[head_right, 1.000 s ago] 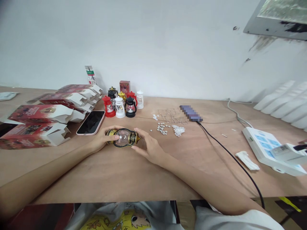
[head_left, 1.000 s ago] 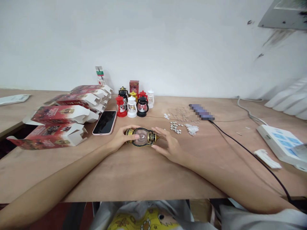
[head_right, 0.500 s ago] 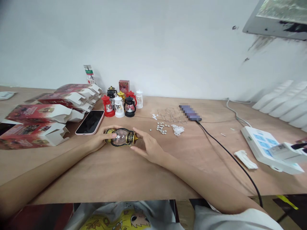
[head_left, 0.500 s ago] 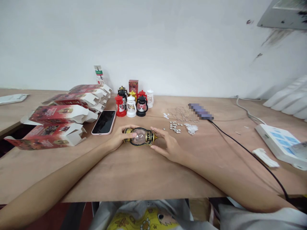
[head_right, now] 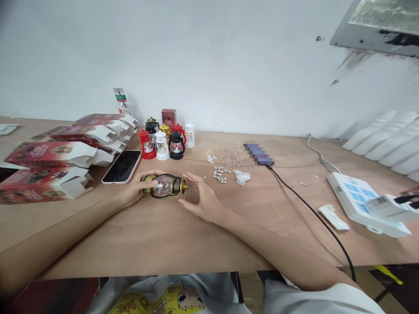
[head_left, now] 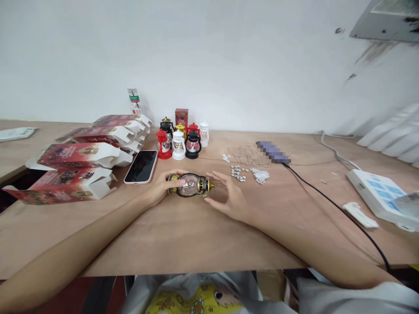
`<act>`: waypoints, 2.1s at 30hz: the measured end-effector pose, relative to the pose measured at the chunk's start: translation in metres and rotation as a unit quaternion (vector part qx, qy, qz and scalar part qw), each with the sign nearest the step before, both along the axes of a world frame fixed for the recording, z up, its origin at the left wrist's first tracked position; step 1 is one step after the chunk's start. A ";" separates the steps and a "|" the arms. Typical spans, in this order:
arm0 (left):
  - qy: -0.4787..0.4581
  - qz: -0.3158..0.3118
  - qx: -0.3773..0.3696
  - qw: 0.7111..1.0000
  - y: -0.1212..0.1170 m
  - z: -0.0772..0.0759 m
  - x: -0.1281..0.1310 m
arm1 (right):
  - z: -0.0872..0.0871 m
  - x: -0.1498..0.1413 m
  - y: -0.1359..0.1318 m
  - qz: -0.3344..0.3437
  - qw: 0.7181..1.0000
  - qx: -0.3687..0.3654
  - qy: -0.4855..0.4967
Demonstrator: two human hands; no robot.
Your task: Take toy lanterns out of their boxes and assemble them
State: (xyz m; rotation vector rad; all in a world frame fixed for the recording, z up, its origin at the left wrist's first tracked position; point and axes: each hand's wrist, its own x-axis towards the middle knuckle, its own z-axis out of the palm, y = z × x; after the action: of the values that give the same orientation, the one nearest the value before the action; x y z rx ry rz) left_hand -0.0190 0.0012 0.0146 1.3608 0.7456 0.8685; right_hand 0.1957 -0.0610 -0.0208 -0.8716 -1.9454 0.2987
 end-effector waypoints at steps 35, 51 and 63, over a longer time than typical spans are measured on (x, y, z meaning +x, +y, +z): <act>-0.043 -0.049 0.009 0.998 0.005 -0.005 -0.006 | -0.001 0.006 0.007 -0.017 0.990 0.091 -0.103; 0.074 0.072 0.190 0.976 0.001 -0.013 0.004 | -0.001 0.008 0.014 -0.169 0.978 0.058 -0.104; 0.255 0.150 0.301 0.907 -0.018 -0.012 0.014 | 0.011 -0.017 -0.014 -0.006 0.923 0.297 -0.244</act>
State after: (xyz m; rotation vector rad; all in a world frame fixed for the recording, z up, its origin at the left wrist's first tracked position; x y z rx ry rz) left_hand -0.0046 -0.0171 0.0025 2.1105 1.1723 1.0464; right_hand 0.1783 -0.0745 -0.0097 -0.5767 -2.2893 -0.5524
